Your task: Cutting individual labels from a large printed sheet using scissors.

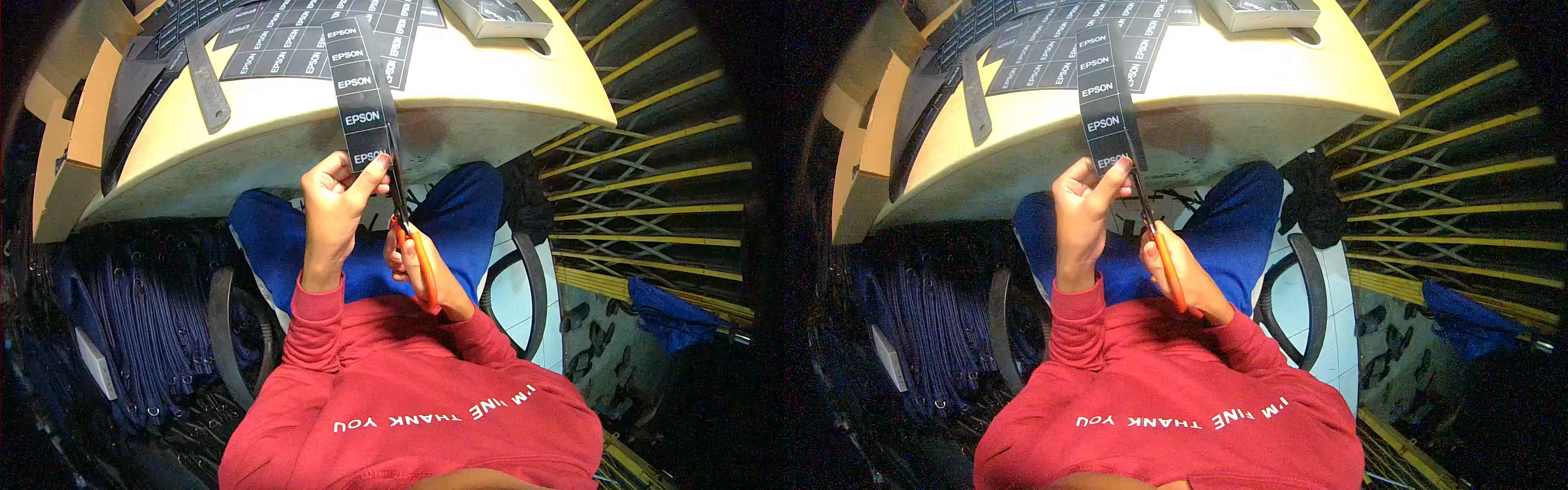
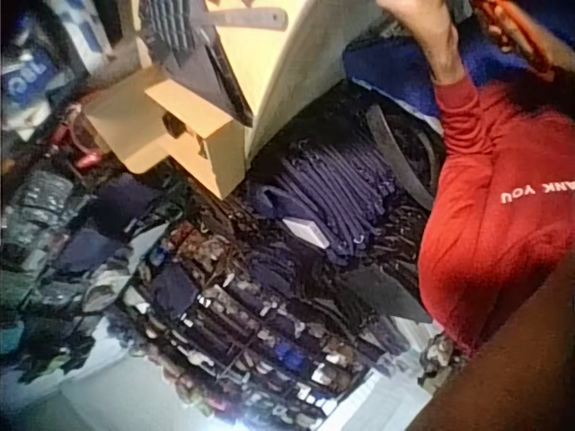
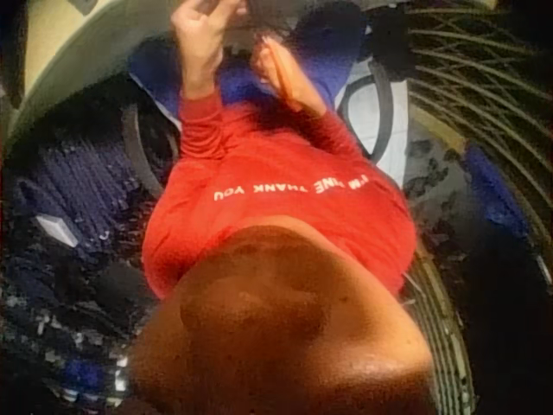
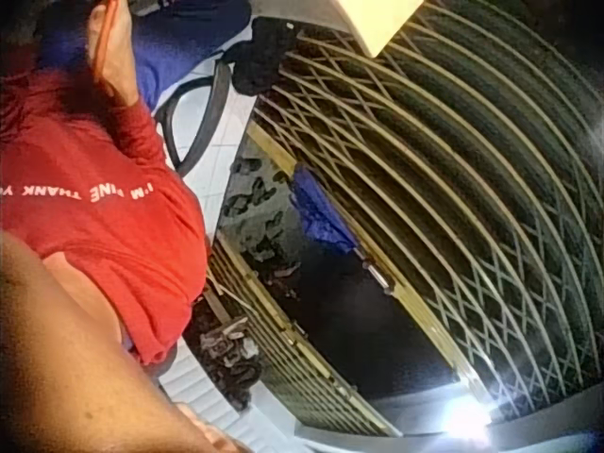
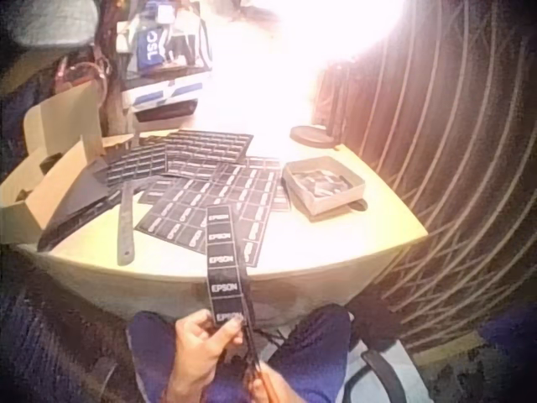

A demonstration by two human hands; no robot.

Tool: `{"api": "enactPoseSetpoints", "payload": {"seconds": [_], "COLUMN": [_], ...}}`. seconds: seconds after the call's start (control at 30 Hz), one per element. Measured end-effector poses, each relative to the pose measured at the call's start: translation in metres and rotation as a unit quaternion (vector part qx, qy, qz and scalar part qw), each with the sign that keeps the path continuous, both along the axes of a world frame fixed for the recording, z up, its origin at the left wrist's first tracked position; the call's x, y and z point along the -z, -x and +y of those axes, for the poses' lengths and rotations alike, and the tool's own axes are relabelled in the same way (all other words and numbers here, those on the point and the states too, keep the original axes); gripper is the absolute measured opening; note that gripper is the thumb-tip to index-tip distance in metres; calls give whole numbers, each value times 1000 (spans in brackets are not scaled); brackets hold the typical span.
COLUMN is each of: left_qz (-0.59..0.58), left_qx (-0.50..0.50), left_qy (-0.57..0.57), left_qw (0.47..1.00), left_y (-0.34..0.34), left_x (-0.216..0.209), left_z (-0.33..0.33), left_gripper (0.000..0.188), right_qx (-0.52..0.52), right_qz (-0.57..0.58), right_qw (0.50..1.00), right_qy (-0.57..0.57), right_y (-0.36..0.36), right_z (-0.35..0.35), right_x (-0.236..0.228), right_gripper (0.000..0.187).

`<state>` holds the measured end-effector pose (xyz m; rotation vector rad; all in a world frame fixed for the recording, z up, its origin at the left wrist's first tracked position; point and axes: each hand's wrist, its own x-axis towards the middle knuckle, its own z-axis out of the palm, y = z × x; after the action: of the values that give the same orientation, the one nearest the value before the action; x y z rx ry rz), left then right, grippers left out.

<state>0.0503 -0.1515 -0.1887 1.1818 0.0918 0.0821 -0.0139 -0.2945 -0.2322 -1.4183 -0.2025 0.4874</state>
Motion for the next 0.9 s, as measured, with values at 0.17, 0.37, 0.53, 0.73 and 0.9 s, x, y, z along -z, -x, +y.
{"api": "enactPoseSetpoints", "payload": {"seconds": [0.17, 0.37, 0.53, 0.73, 0.9], "left_qz": [-1, 7, 9, 10, 20], "left_qx": [1, 7, 5, 10, 12], "left_qy": [1, 0, 3, 1, 10], "left_qw": [1000, 1000, 1000, 1000, 1000], "left_y": [1, 1, 0, 0, 1], "left_x": [-1, -1, 0, 2, -1], "left_z": [0, 0, 2, 5, 5], "left_gripper": [13, 13, 13, 14, 13], "right_qx": [0, 12, 13, 23, 23], "right_qz": [10, 74, 102, 107, 98], "right_qw": [1000, 996, 992, 991, 993], "right_qy": [-9, -56, -75, -73, -55], "right_y": [0, 3, 3, 4, 4], "right_z": [0, 4, 6, 6, 5], "right_x": [4, 4, 2, 0, -1], "right_gripper": [45, 41, 39, 39, 40]}}
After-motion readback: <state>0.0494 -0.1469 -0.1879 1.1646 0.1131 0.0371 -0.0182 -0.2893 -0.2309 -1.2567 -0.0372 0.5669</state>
